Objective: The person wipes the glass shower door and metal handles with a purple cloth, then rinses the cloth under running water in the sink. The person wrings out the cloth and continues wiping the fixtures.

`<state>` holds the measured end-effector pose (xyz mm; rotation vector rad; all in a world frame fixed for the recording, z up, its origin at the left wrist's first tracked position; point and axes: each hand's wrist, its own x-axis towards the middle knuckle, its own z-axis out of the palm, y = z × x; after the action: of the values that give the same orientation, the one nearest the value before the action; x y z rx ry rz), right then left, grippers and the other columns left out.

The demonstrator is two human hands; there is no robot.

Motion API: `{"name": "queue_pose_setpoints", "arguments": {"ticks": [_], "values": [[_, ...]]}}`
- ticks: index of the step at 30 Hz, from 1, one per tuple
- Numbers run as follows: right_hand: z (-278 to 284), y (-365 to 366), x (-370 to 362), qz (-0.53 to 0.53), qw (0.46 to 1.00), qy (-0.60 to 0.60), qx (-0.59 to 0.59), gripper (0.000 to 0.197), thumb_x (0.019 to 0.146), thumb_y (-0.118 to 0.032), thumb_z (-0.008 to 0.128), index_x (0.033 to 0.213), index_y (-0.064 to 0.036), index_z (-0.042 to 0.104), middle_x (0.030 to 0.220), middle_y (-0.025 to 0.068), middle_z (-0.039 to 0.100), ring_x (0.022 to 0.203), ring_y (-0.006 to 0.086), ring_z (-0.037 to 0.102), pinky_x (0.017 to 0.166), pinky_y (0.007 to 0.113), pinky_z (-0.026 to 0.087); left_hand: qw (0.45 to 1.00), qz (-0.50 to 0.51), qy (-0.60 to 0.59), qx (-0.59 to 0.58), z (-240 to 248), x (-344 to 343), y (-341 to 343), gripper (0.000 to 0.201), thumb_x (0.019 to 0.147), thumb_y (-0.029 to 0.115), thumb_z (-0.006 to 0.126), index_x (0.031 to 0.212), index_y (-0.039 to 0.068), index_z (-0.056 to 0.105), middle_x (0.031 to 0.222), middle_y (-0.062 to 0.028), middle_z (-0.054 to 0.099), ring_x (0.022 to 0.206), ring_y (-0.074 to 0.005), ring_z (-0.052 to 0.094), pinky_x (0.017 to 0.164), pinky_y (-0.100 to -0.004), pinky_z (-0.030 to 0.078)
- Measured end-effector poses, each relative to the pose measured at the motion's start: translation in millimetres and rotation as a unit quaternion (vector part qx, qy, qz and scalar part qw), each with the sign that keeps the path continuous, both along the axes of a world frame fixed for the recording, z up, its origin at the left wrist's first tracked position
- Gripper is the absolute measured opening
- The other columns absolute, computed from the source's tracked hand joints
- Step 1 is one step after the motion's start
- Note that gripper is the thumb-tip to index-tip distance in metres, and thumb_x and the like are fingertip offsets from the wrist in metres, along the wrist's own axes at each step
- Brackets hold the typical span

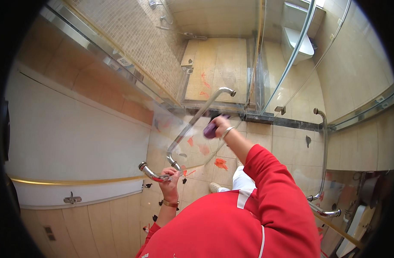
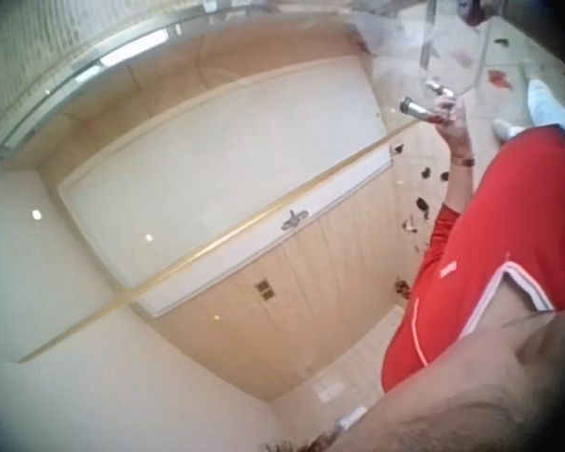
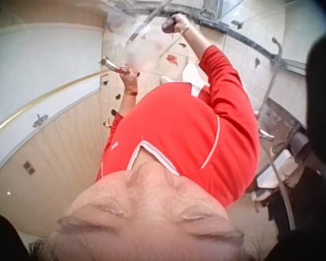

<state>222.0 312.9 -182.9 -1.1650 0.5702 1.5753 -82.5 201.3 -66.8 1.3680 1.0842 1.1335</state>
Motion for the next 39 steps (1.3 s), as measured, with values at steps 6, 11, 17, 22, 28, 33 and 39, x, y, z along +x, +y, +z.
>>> {"name": "queue_pose_setpoints", "arguments": {"ticks": [6, 11, 17, 22, 28, 33, 39], "values": [[111.8, 6.2, 52.0, -0.317, 0.898, -0.253, 0.172, 0.010, 0.082, -0.014, 0.061, 0.081, -0.0039, 0.062, 0.076, 0.0035, 0.063, 0.070, 0.0166, 0.061, 0.067, 0.033, 0.051, 0.994, 0.066, -0.039, -0.078, 5.5, 17.5, -9.9, 0.017, 0.081, -0.003, 0.063, 0.081, 0.004, 0.048, 0.086, -0.0106, 0.063, 0.084, -0.0180, 0.060, 0.083, -0.0332, 0.048], [113.8, -32.5, -59.8, -0.194, 0.759, -0.522, 0.337, 0.051, 0.085, -0.006, 0.054, 0.132, 0.0006, 0.036, 0.128, 0.0174, 0.041, 0.107, 0.0221, 0.045, 0.087, 0.033, 0.042, 0.988, 0.112, -0.033, -0.100, -2.7, 33.7, -8.6, 0.013, 0.081, -0.001, 0.063, 0.083, 0.004, 0.051, 0.086, -0.0113, 0.063, 0.085, -0.0200, 0.061, 0.086, -0.0327, 0.047], [63.9, -10.6, 40.4, -0.195, 0.748, -0.567, 0.286, 0.058, 0.077, -0.002, 0.054, 0.133, -0.0056, 0.040, 0.130, 0.0209, 0.043, 0.112, 0.0365, 0.047, 0.096, 0.040, 0.038, 0.975, 0.192, -0.031, -0.110, -12.9, 38.2, -8.1, 0.011, 0.081, 0.001, 0.063, 0.085, 0.002, 0.052, 0.085, -0.0082, 0.061, 0.083, -0.0159, 0.058, 0.081, -0.0296, 0.046], [-17.6, 23.6, 161.4, -0.021, 0.770, -0.637, -0.020, 0.046, 0.078, -0.009, 0.057, 0.124, -0.0032, 0.051, 0.114, 0.0207, 0.059, 0.109, 0.0373, 0.054, 0.091, 0.039, 0.043, 0.970, 0.214, -0.023, -0.111, -18.7, 40.5, -4.4, 0.012, 0.082, 0.001, 0.060, 0.086, 0.003, 0.049, 0.083, -0.0079, 0.061, 0.081, -0.0159, 0.058, 0.080, -0.0293, 0.045], [23.6, 49.3, 249.5, -0.181, 0.865, -0.467, 0.034, 0.034, 0.091, -0.023, 0.057, 0.110, 0.0048, 0.057, 0.102, 0.0210, 0.066, 0.097, 0.0329, 0.063, 0.081, 0.039, 0.047, 0.957, 0.261, -0.003, -0.130, -16.4, 47.5, -3.8, 0.010, 0.083, 0.001, 0.057, 0.086, 0.004, 0.048, 0.082, -0.0088, 0.061, 0.078, -0.0164, 0.058, 0.077, -0.0290, 0.045], [125.1, 40.8, 168.5, -0.287, 0.649, -0.689, 0.150, 0.023, 0.085, -0.013, 0.060, 0.100, 0.0037, 0.055, 0.101, 0.0226, 0.060, 0.094, 0.0353, 0.055, 0.084, 0.043, 0.042, 0.947, 0.288, 0.007, -0.139, -12.6, 53.4, -4.2, 0.011, 0.082, 0.000, 0.057, 0.085, 0.003, 0.048, 0.080, -0.0099, 0.062, 0.076, -0.0168, 0.058, 0.076, -0.0289, 0.045], [115.7, 30.9, 201.1, -0.201, 0.445, -0.853, 0.185, 0.054, 0.071, 0.010, 0.046, 0.124, -0.0043, 0.047, 0.107, 0.0206, 0.051, 0.098, 0.0405, 0.045, 0.086, 0.047, 0.038, 0.944, 0.305, 0.049, -0.117, -20.0, 49.1, -0.5, 0.011, 0.078, -0.003, 0.057, 0.084, 0.002, 0.048, 0.077, -0.0113, 0.062, 0.074, -0.0183, 0.060, 0.071, -0.0280, 0.047]]}}
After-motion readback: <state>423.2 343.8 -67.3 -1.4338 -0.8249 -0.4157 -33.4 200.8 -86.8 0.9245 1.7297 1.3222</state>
